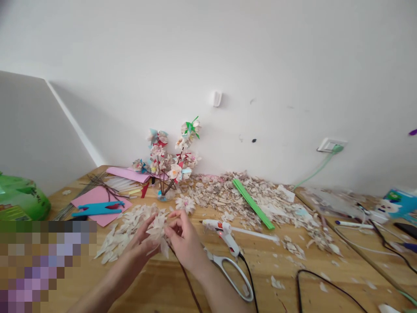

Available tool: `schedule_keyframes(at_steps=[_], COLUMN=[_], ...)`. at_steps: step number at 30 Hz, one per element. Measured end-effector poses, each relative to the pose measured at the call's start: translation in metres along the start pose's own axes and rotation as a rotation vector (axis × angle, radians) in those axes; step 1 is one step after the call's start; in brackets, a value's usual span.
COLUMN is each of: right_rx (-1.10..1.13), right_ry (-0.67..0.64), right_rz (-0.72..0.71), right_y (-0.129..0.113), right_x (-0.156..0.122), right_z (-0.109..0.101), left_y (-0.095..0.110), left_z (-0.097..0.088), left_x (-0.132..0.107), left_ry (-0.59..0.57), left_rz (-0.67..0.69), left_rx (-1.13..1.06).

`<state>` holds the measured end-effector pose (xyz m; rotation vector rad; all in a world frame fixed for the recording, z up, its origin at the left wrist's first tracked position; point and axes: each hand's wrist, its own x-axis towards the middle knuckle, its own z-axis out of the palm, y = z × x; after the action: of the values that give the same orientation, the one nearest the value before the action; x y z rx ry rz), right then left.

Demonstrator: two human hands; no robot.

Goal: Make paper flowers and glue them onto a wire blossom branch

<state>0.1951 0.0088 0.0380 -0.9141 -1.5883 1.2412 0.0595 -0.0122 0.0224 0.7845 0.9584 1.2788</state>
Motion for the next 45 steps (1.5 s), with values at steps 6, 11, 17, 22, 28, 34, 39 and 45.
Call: schedule_keyframes(at_steps=[6, 11, 17, 22, 28, 34, 39, 45], right_rx=[0.263, 0.199, 0.148, 0.116, 0.070, -0.467, -0.986, -0.951], right_ry=[0.000, 0.026, 0.028, 0.020, 0.010, -0.050, 0.006, 0.159], right_rz=[0.125, 0.144, 0.143, 0.111, 0.157, 0.222, 0.465, 0.326], right_y=[0.009, 0.011, 0.017, 0.019, 0.014, -0.006, 0.004, 0.036], right_x=[0.007, 0.008, 0.005, -0.001, -0.006, -0.046, -0.081, -0.060], right_z=[0.014, 0.017, 0.017, 0.014, 0.011, -0.043, -0.135, -0.169], left_y=[0.010, 0.015, 0.018, 0.015, 0.016, 0.028, 0.036, 0.034], left_z=[0.000, -0.005, -0.005, 0.001, 0.004, -0.001, -0.003, 0.002], left_x=[-0.003, -0.002, -0.001, -0.009, -0.012, -0.009, -0.009, -0.009], left_ry=[-0.150, -0.147, -0.045, -0.049, 0.020, 0.054, 0.085, 0.149], left_rz=[-0.114, -0.131, -0.218, -0.211, -0.224, -0.185, -0.101, -0.084], left_rx=[-0.309, -0.287, -0.139, -0.098, -0.034, -0.061, -0.109, -0.078])
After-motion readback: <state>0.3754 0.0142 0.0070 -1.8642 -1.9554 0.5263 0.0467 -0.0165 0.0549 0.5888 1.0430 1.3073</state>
